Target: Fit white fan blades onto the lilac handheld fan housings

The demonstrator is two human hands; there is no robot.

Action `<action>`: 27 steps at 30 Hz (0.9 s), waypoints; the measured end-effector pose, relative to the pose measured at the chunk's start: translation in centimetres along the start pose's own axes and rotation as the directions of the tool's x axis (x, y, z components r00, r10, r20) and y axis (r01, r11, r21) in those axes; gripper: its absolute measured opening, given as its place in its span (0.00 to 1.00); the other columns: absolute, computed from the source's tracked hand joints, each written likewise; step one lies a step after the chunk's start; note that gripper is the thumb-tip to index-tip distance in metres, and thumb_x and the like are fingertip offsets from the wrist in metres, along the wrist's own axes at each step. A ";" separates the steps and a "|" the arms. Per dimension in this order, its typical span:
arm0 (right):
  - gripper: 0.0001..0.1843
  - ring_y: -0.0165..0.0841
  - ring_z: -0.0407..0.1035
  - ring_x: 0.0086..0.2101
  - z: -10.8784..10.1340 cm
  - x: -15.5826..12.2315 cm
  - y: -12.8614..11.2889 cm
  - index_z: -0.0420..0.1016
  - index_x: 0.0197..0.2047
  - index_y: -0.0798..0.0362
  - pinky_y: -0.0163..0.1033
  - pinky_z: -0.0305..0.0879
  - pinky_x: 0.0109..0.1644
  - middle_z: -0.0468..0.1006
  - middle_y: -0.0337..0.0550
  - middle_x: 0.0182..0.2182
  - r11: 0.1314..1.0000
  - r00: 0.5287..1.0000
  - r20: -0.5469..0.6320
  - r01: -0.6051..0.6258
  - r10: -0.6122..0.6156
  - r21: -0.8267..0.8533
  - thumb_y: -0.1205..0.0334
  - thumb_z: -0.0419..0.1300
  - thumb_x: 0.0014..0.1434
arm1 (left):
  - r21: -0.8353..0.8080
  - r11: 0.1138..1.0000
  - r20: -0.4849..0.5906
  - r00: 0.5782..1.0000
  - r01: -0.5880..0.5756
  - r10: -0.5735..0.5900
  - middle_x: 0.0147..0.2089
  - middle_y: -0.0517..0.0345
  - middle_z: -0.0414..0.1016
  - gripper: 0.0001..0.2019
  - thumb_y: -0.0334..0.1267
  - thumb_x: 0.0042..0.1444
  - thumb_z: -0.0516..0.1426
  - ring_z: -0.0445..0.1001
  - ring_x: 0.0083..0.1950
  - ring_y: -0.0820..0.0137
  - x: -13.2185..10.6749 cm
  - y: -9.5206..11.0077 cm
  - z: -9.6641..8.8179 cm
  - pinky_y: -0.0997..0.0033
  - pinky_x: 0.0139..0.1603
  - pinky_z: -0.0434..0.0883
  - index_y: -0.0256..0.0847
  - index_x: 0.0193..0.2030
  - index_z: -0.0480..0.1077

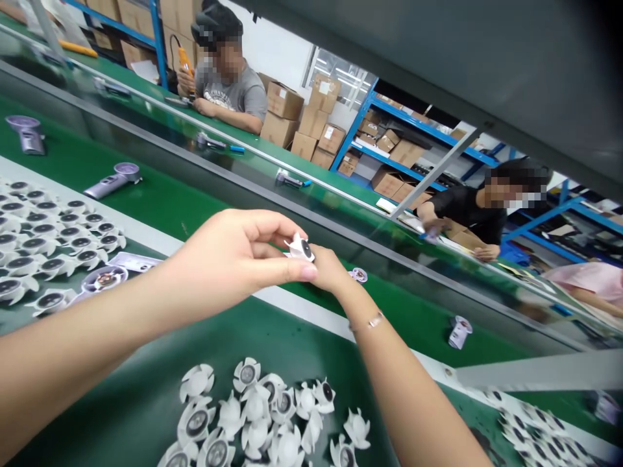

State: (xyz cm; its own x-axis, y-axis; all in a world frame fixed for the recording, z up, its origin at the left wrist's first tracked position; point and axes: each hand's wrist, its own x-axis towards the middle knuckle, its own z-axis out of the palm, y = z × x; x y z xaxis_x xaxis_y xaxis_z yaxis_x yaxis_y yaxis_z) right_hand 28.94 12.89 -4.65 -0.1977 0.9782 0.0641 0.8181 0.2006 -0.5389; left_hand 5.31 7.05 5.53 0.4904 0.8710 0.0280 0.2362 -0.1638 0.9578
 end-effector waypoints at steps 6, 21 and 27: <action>0.21 0.32 0.75 0.35 -2.8 -9.2 -4.1 0.73 0.51 0.55 0.35 0.73 0.37 0.80 0.43 0.39 0.959 0.979 -0.205 0.039 0.021 0.281 0.60 0.65 0.54 | -0.025 0.999 0.035 0.998 -0.045 0.045 0.34 0.63 0.82 0.21 0.45 0.45 0.71 0.82 0.37 0.69 0.0 -0.2 1.0 0.81 0.38 0.78 0.41 0.43 0.74; 0.27 0.37 0.77 0.46 -5.4 -14.0 -6.8 0.69 0.62 0.57 0.37 0.77 0.45 0.75 0.50 0.55 0.908 0.944 -0.207 0.310 -0.258 0.283 0.63 0.65 0.61 | 0.381 0.784 0.229 0.872 -0.489 0.433 0.37 0.59 0.81 0.18 0.53 0.51 0.67 0.78 0.34 0.69 -0.1 -0.9 2.0 0.76 0.36 0.73 0.44 0.43 0.82; 0.32 0.36 0.71 0.51 -6.1 -14.7 -6.8 0.63 0.68 0.52 0.38 0.71 0.56 0.74 0.47 0.53 0.928 0.922 -0.117 0.373 -0.369 0.021 0.58 0.64 0.63 | 0.295 0.869 0.293 0.903 -0.398 0.314 0.35 0.61 0.81 0.13 0.48 0.50 0.69 0.80 0.33 0.70 -0.4 -1.1 2.3 0.77 0.36 0.74 0.42 0.37 0.80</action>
State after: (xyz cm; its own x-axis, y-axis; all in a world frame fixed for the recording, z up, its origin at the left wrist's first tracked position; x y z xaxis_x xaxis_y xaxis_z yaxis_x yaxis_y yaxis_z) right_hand 29.56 -2.54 3.18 -0.4209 0.8345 0.3556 0.6739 0.5500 -0.4932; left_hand 6.81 5.85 3.84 0.7631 0.5992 0.2421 0.2577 -0.6256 0.7363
